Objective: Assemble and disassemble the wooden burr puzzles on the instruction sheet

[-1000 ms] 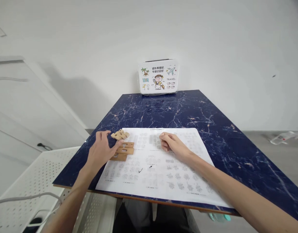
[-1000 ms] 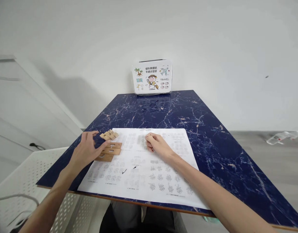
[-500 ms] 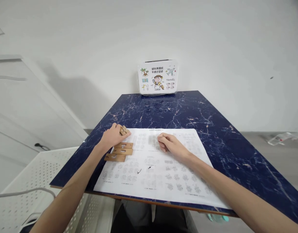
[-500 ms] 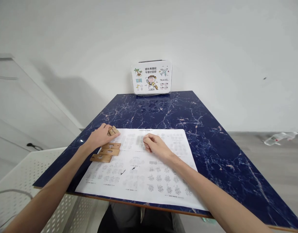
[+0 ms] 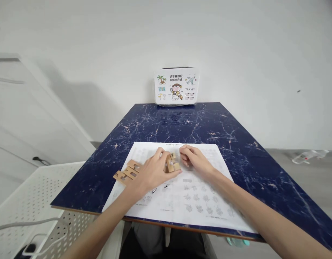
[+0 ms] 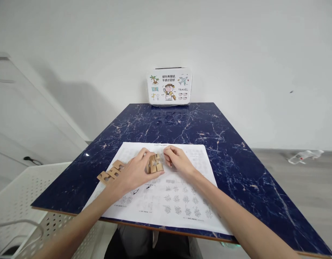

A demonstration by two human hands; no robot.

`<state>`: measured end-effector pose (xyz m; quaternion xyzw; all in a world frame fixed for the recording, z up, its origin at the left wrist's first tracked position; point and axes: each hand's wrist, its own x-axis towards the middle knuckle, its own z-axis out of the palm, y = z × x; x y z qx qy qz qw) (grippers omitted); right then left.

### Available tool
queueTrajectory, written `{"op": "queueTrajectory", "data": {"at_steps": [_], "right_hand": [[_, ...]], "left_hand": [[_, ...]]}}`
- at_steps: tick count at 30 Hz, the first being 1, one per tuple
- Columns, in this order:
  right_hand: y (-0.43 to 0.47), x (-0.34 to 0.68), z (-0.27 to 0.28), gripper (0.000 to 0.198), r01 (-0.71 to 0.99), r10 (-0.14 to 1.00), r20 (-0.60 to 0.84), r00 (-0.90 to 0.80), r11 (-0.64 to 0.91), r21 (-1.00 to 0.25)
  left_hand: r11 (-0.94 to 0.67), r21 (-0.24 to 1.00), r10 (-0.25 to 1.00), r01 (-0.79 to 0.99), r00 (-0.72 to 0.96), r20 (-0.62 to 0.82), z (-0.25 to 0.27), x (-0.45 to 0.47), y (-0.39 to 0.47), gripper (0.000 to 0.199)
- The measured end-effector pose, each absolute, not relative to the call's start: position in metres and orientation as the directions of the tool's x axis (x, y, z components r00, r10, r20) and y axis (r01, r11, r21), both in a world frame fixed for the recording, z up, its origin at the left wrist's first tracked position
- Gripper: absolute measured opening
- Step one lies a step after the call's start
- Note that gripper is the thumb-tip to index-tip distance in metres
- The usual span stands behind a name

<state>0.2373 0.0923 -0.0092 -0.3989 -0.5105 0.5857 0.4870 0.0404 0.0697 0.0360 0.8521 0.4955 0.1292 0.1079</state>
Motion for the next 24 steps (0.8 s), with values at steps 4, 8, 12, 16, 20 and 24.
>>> {"op": "queueTrajectory", "data": {"at_steps": [4, 8, 12, 16, 20, 24], "right_hand": [[0.093, 0.240, -0.009, 0.038, -0.140, 0.982, 0.039, -0.184, 0.013, -0.990], [0.091, 0.238, -0.008, 0.038, -0.072, 0.980, 0.040, -0.197, 0.027, -0.997], [0.089, 0.240, -0.005, 0.030, 0.030, 0.974, 0.043, -0.224, 0.051, -0.998], [0.088, 0.247, 0.002, 0.026, 0.177, 0.939, 0.118, -0.324, 0.183, -0.967], [0.089, 0.258, 0.006, 0.028, 0.351, 0.868, 0.222, -0.444, 0.396, -0.849], [0.089, 0.265, 0.004, 0.072, 0.420, 0.797, 0.148, -0.585, 0.454, -0.786]], "left_hand": [[-0.504, 0.291, 0.858, 0.813, 0.510, 0.061, 0.027, 0.044, 0.063, 0.054], [-0.516, 0.306, 0.848, 0.800, 0.527, 0.052, 0.023, 0.043, 0.060, 0.054], [-0.498, 0.376, 0.849, 0.781, 0.527, 0.029, 0.023, 0.034, 0.056, 0.065], [-0.507, 0.494, 0.832, 0.707, 0.551, 0.065, 0.021, 0.020, 0.045, 0.081], [-0.468, 0.487, 0.875, 0.737, 0.466, 0.136, 0.014, -0.008, 0.029, 0.080], [-0.466, 0.313, 0.874, 0.828, 0.374, 0.311, -0.001, -0.056, 0.021, 0.068]]}}
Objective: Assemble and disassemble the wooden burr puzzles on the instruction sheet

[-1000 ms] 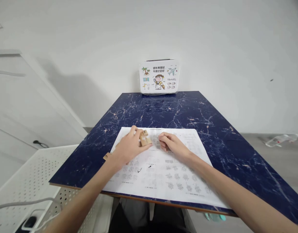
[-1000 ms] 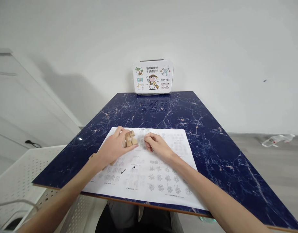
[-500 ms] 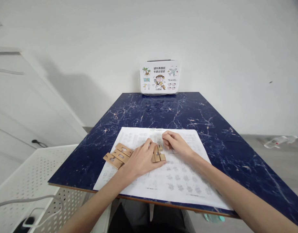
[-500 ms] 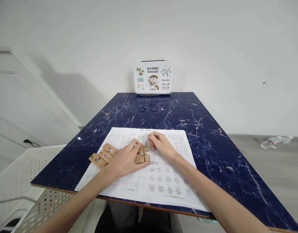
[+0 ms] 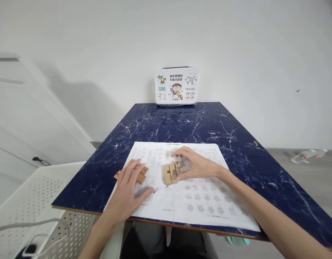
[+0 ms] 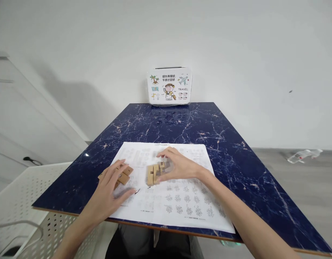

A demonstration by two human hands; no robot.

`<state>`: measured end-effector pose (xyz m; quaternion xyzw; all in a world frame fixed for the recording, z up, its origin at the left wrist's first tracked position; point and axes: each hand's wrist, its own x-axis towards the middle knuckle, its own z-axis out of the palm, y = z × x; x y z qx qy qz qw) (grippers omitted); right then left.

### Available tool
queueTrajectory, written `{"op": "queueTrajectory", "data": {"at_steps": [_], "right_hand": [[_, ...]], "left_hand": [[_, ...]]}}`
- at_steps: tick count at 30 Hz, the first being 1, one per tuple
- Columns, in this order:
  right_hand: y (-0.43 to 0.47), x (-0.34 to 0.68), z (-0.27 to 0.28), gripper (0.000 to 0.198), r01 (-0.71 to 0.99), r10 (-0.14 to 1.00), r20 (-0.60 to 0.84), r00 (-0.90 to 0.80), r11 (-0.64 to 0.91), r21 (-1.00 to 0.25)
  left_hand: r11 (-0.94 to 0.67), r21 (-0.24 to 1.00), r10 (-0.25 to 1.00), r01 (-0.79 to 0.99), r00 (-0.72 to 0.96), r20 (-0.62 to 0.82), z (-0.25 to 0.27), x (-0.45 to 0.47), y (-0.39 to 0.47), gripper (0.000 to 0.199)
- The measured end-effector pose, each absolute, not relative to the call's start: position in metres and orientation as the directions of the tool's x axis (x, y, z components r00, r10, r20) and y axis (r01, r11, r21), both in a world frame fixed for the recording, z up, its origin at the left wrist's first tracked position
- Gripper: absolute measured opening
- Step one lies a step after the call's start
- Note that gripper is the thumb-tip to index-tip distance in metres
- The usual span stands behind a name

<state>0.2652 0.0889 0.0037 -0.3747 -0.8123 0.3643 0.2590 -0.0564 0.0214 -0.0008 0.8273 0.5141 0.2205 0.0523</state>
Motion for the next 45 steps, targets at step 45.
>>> {"op": "queueTrajectory", "data": {"at_steps": [45], "right_hand": [[0.080, 0.254, 0.008, 0.066, -0.028, 0.796, 0.143, -0.589, 0.156, -0.987]], "left_hand": [[-0.050, 0.980, 0.946, 0.190, 0.323, -0.014, 0.021, -0.019, 0.013, 0.065]]}}
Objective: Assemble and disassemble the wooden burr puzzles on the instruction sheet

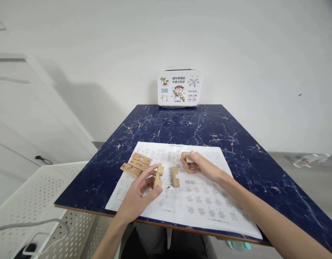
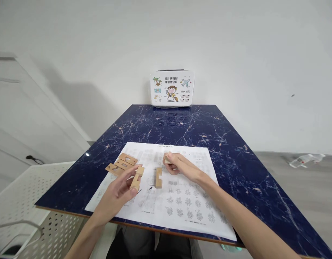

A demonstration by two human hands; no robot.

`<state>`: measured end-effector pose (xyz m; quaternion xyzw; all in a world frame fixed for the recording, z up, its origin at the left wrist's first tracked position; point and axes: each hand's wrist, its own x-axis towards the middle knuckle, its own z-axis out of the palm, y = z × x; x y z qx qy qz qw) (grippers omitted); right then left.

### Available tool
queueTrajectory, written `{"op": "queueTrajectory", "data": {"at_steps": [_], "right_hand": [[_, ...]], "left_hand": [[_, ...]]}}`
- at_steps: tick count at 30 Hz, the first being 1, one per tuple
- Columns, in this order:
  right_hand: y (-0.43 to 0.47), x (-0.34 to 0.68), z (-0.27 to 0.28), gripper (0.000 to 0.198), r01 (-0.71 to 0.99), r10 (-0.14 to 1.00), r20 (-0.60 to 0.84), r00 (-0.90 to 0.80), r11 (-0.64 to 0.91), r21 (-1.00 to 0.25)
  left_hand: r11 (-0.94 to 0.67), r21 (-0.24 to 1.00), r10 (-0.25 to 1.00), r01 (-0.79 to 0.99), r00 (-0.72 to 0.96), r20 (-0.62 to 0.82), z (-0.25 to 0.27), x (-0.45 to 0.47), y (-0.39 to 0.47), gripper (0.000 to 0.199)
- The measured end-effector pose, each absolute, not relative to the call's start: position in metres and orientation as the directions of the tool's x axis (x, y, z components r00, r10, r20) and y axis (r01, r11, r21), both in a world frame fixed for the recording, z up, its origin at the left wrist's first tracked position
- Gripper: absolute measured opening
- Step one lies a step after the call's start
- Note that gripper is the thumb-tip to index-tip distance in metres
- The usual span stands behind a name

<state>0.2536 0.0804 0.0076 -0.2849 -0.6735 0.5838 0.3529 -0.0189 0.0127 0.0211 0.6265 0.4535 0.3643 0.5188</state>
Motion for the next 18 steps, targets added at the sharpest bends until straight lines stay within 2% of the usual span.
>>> {"op": "queueTrajectory", "data": {"at_steps": [4, 7, 11, 18], "right_hand": [[0.081, 0.252, 0.008, 0.067, -0.062, 0.797, 0.171, -0.579, 0.167, -0.984], [0.080, 0.250, 0.009, 0.066, -0.063, 0.809, 0.174, -0.561, 0.168, -0.984], [0.079, 0.248, 0.011, 0.058, -0.047, 0.811, 0.157, -0.563, 0.157, -0.986], [0.078, 0.246, 0.012, 0.044, -0.059, 0.823, 0.133, -0.553, 0.121, -0.991]], "left_hand": [[0.047, 0.990, 0.919, 0.132, 0.383, -0.095, 0.019, -0.013, 0.010, 0.068], [0.102, 0.985, 0.895, 0.138, 0.419, -0.152, 0.020, -0.010, 0.012, 0.062], [0.105, 0.992, 0.911, 0.069, 0.393, -0.123, 0.020, -0.004, 0.015, 0.054], [0.124, 0.992, 0.927, 0.011, 0.355, -0.119, 0.013, 0.003, 0.013, 0.055]]}}
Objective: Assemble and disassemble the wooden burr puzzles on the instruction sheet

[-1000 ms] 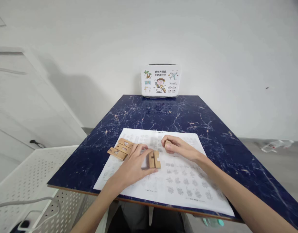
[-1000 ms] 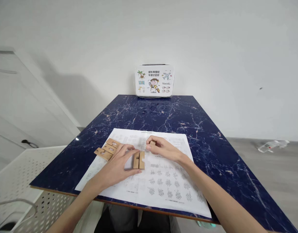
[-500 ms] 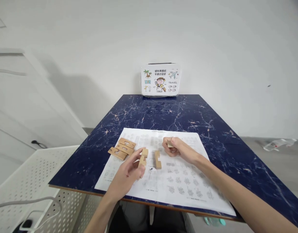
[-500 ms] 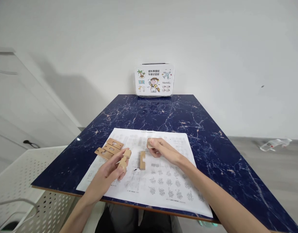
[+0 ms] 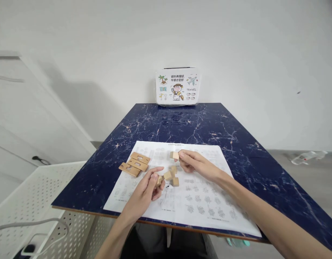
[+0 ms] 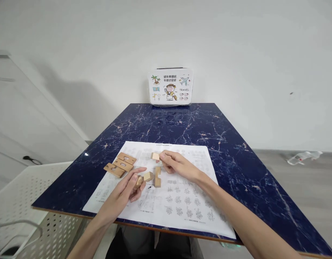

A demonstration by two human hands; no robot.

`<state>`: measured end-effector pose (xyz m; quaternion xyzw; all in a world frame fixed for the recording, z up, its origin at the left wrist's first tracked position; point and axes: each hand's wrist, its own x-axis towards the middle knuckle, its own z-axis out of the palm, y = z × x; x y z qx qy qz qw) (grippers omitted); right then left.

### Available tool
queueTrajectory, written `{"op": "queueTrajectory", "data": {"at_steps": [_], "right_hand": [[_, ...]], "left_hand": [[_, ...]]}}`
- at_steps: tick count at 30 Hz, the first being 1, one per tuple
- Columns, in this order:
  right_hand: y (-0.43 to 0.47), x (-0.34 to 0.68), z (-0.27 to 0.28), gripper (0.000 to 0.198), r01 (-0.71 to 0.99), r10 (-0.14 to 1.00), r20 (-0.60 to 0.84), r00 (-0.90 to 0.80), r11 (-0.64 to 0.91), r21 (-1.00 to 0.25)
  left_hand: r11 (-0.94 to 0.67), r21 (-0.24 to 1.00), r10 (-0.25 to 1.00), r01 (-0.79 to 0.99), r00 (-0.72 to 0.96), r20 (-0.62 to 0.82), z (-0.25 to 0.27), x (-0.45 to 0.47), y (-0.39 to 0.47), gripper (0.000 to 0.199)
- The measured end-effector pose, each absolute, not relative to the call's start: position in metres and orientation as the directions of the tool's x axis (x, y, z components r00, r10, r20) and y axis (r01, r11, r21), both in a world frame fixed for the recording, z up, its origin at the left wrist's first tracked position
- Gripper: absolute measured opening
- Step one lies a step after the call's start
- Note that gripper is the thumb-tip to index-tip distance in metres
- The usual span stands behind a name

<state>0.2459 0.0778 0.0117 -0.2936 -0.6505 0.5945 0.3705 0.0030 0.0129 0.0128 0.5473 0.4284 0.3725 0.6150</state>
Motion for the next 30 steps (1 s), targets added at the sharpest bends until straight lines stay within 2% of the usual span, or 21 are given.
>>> {"op": "queueTrajectory", "data": {"at_steps": [5, 9, 13, 17, 22, 27, 30], "right_hand": [[0.077, 0.242, 0.014, 0.045, -0.163, 0.819, 0.143, -0.555, 0.062, -0.985], [0.074, 0.241, 0.019, 0.034, -0.203, 0.812, 0.092, -0.577, -0.034, -0.978], [0.071, 0.241, 0.022, 0.037, -0.147, 0.794, 0.113, -0.597, 0.030, -0.989], [0.070, 0.242, 0.022, 0.038, -0.115, 0.777, 0.131, -0.615, 0.076, -0.990], [0.071, 0.242, 0.019, 0.037, -0.116, 0.763, 0.136, -0.632, 0.081, -0.990], [0.069, 0.239, 0.018, 0.038, -0.122, 0.665, 0.123, -0.737, 0.048, -0.991], [0.068, 0.240, 0.016, 0.034, -0.137, 0.657, 0.129, -0.743, 0.039, -0.990]], "left_hand": [[0.102, 0.995, 0.939, 0.008, 0.330, -0.099, 0.016, 0.003, 0.013, 0.042], [0.091, 0.996, 0.924, -0.004, 0.373, -0.083, 0.015, 0.002, 0.013, 0.039], [0.113, 0.992, 0.931, -0.054, 0.355, -0.087, 0.009, 0.001, 0.013, 0.039], [0.107, 0.994, 0.941, -0.016, 0.324, -0.096, 0.009, 0.001, 0.013, 0.041], [0.083, 0.996, 0.939, 0.019, 0.334, -0.085, 0.013, 0.003, 0.013, 0.043], [0.048, 0.998, 0.929, 0.039, 0.366, -0.059, 0.015, 0.002, 0.012, 0.041], [0.042, 0.998, 0.923, 0.051, 0.381, -0.059, 0.015, 0.001, 0.011, 0.040]]}}
